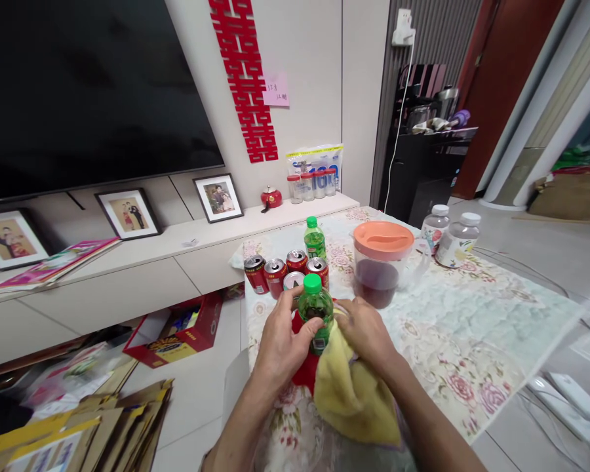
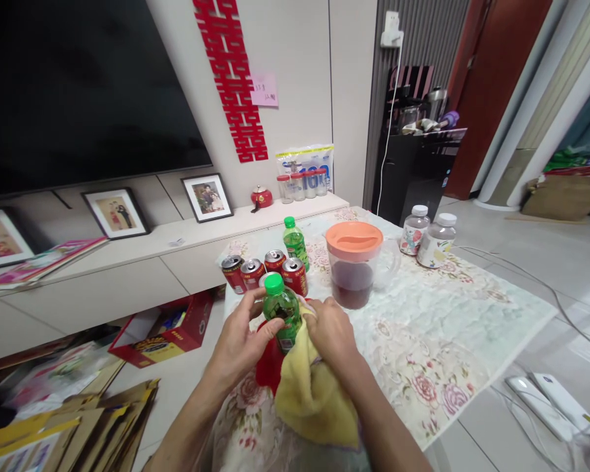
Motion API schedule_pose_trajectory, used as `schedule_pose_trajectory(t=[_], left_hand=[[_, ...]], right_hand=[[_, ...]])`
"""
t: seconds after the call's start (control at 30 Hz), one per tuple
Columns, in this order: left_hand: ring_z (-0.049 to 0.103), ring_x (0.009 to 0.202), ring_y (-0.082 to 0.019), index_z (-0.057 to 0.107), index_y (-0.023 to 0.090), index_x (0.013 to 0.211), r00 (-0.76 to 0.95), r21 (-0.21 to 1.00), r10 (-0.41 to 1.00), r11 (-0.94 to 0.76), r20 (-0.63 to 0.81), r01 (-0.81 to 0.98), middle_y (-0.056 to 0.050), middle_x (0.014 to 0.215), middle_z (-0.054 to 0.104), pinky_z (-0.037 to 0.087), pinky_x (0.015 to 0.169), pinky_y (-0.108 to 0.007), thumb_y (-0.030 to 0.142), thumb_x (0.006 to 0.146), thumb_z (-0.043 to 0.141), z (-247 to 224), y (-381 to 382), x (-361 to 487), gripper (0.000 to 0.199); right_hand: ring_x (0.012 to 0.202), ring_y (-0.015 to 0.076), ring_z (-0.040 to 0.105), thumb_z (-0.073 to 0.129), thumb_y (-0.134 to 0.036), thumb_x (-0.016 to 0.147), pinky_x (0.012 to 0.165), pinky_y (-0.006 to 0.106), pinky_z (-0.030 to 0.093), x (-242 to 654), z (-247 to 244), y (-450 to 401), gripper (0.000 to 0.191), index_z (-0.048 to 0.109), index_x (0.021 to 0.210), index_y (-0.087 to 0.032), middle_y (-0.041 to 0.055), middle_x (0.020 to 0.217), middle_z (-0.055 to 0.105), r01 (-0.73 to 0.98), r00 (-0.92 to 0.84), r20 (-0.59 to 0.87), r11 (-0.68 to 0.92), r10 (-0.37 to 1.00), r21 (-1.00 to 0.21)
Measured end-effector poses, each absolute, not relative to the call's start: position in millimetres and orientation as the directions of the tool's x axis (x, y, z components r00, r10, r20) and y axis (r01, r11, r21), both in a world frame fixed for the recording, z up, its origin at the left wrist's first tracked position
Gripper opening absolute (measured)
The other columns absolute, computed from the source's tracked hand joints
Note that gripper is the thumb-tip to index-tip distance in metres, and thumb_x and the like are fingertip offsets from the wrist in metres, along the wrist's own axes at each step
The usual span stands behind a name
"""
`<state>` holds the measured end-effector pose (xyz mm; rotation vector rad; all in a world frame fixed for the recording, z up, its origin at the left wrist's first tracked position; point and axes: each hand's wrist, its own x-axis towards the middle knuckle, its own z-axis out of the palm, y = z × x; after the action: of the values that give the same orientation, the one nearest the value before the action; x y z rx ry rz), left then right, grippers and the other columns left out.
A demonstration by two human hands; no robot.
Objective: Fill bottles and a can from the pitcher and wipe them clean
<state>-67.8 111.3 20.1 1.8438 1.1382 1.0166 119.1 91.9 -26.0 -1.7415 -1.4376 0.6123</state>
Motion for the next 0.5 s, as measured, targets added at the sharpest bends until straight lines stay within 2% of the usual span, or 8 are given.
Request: schedule_pose_trajectory(t=[0.1, 0.2, 0.27, 0.37, 0.43, 0.5], left_hand=[[0.066, 0.127, -0.036, 0.054, 0.022, 0.128, 0.307, 0.858, 0.912, -0.374, 0.272, 0.351, -0.015, 0.135, 0.068, 0.048, 0.109, -0.057, 0.033, 0.082, 0.068, 16, 112, -67, 0.049], [0.065, 0.128, -0.036, 0.054, 0.02, 0.13, 0.31, 0.85, 0.908, -0.387, 0.283, 0.356, -0.016, 0.136, 0.067, 0.047, 0.109, -0.057, 0.034, 0.083, 0.067, 14, 113, -67, 0.05], [0.065, 0.127, -0.035, 0.054, 0.02, 0.131, 0.315, 0.845, 0.902, -0.4, 0.295, 0.356, -0.016, 0.135, 0.067, 0.048, 0.108, -0.056, 0.035, 0.084, 0.066, 15, 113, -67, 0.051], [0.065, 0.125, -0.034, 0.054, 0.021, 0.132, 0.309, 0.84, 0.901, -0.408, 0.306, 0.357, -0.015, 0.134, 0.068, 0.048, 0.106, -0.054, 0.036, 0.085, 0.066, 17, 111, -68, 0.052], [0.065, 0.124, -0.034, 0.055, 0.021, 0.132, 0.3, 0.841, 0.905, -0.401, 0.302, 0.364, -0.015, 0.133, 0.068, 0.048, 0.106, -0.053, 0.036, 0.084, 0.066, 18, 110, -68, 0.051], [0.065, 0.123, -0.034, 0.056, 0.022, 0.131, 0.29, 0.841, 0.909, -0.394, 0.298, 0.371, -0.014, 0.133, 0.068, 0.048, 0.106, -0.053, 0.033, 0.083, 0.066, 19, 110, -67, 0.051]], right_hand=[[0.111, 0.0307, 0.065, 0.064, -0.033, 0.089, 0.101, 0.045, 0.047, 129, -7, 90, 0.044, 0.073, 0.127, -0.013, 0.0168, 0.119, 0.07, 0.42, 0.272, 0.148, 0.021, 0.951, -0.908], [0.11, 0.0288, 0.07, 0.066, -0.05, 0.088, 0.092, 0.04, 0.056, 129, 16, 83, 0.061, 0.066, 0.137, -0.015, 0.0148, 0.129, 0.071, 0.232, 0.225, 0.145, 0.091, 0.963, -0.968], [0.113, 0.0286, 0.071, 0.07, -0.055, 0.085, 0.091, 0.039, 0.058, 122, 27, 78, 0.069, 0.062, 0.142, -0.017, 0.0132, 0.131, 0.072, 0.1, 0.159, 0.148, 0.133, 0.976, -0.986], [0.125, 0.0281, 0.066, 0.071, -0.053, 0.088, 0.102, 0.04, 0.055, 110, 27, 76, 0.064, 0.062, 0.143, -0.02, 0.0118, 0.141, 0.068, -0.071, 0.119, 0.234, 0.244, 0.965, -0.967], [0.131, 0.0276, 0.062, 0.066, -0.05, 0.094, 0.109, 0.041, 0.05, 105, 19, 80, 0.053, 0.067, 0.139, -0.021, 0.0108, 0.144, 0.065, -0.042, 0.165, 0.323, 0.334, 0.932, -0.942], [0.133, 0.0276, 0.059, 0.064, -0.049, 0.096, 0.115, 0.042, 0.043, 103, 9, 86, 0.046, 0.073, 0.132, -0.022, 0.0098, 0.141, 0.067, 0.066, 0.195, 0.383, 0.377, 0.903, -0.924]])
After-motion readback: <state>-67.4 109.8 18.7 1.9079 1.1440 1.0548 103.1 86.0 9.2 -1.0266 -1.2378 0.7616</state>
